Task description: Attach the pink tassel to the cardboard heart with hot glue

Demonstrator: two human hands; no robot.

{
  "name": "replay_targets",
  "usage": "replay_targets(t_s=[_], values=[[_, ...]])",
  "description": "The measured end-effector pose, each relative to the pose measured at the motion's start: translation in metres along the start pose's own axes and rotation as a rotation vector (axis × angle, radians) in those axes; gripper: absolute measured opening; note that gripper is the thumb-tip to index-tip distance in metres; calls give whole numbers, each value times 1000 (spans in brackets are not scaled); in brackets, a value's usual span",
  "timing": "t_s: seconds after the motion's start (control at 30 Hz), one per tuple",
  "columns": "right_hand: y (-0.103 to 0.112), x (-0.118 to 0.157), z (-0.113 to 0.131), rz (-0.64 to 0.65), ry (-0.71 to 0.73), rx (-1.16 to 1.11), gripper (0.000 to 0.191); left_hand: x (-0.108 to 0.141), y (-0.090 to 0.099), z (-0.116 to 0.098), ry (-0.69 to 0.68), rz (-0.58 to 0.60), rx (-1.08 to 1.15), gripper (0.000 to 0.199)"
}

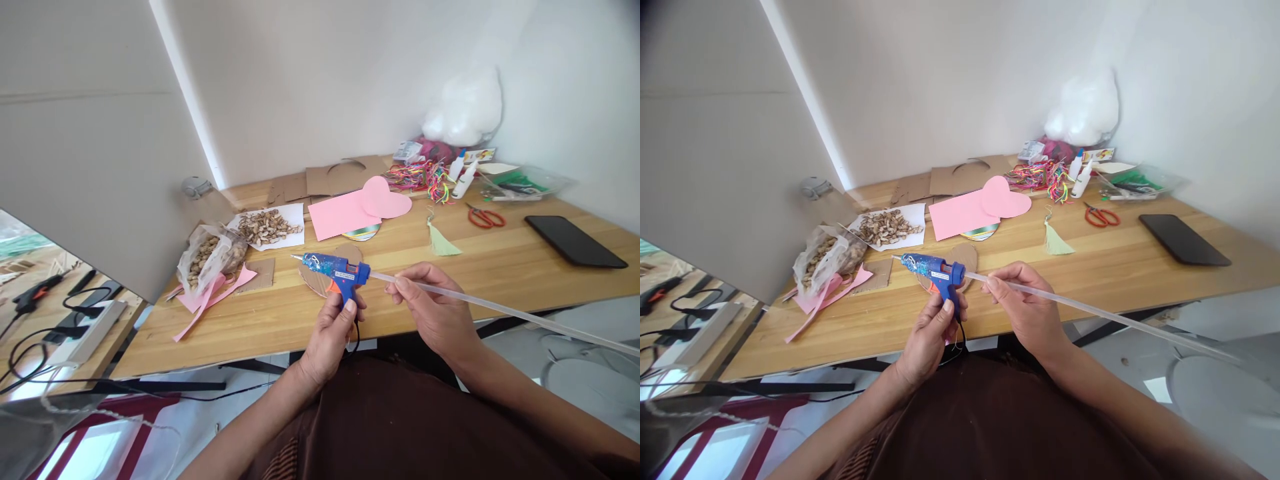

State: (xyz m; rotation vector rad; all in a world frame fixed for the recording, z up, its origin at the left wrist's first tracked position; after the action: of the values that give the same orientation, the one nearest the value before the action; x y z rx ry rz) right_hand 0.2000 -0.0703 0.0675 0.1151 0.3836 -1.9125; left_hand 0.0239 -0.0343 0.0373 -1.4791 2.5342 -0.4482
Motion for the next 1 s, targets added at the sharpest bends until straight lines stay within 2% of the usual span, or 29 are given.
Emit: replay_targets(t_s=[0.17, 0.3, 0.5, 0.63, 0.8, 1.0], values=[[2, 2, -4, 23, -56, -36, 20, -1, 0, 1, 6, 1, 36, 42], [4, 2, -4, -17, -30, -16, 16, -1, -1, 0, 16, 41, 32, 40], [3, 1, -8, -40, 2, 78, 20, -1, -5, 1, 38, 89, 32, 41], [-1, 1, -8, -17, 1, 42, 19, -1, -7, 4, 73, 60, 62, 41], [-3, 0, 1, -35, -46, -78, 24, -2, -1, 5, 41, -13, 71, 42], [0, 1, 0, -78, -42, -44, 21, -3, 1, 5, 15, 27, 82, 36]])
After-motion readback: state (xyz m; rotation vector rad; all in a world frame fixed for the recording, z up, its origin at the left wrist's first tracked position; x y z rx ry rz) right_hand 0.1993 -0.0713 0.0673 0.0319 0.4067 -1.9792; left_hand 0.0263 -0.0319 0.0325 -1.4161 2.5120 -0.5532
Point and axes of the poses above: each hand's wrist, its own x-axis away from the middle knuckle, its own y-axis out of the back of the hand, z = x × y, the point moved 2 cm from there along -x, towards the middle knuckle
